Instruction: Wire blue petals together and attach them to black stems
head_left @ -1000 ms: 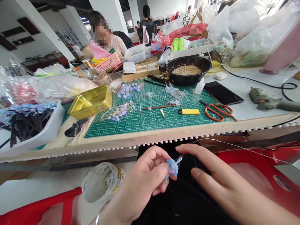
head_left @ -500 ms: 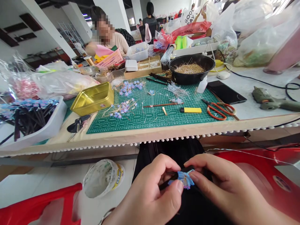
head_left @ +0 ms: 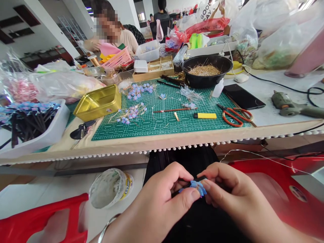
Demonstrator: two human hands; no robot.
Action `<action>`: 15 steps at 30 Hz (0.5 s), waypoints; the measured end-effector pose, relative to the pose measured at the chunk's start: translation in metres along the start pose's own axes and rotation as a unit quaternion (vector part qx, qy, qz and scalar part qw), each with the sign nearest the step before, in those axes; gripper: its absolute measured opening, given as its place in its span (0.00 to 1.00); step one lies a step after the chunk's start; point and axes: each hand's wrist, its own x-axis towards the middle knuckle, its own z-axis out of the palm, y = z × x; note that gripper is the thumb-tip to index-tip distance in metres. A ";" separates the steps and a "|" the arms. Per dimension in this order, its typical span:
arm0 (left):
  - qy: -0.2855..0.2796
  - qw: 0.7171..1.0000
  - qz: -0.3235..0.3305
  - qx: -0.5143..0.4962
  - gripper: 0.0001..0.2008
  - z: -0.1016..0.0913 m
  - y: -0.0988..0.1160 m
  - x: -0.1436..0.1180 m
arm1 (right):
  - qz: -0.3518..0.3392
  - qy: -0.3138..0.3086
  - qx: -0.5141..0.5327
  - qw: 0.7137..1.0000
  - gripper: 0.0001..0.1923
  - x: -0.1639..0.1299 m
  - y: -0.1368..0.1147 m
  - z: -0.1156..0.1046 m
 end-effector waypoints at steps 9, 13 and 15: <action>-0.076 0.959 -0.102 -0.251 0.09 -0.013 -0.006 0.021 | -0.149 0.073 -0.126 0.978 0.08 0.007 0.005 -0.012; -0.077 0.947 -0.121 -0.288 0.07 -0.015 -0.006 0.025 | -0.223 0.099 -0.198 0.949 0.12 0.005 0.013 -0.020; -0.067 0.952 -0.124 -0.270 0.06 -0.013 -0.005 0.023 | -0.188 0.060 -0.192 0.961 0.14 0.003 0.013 -0.022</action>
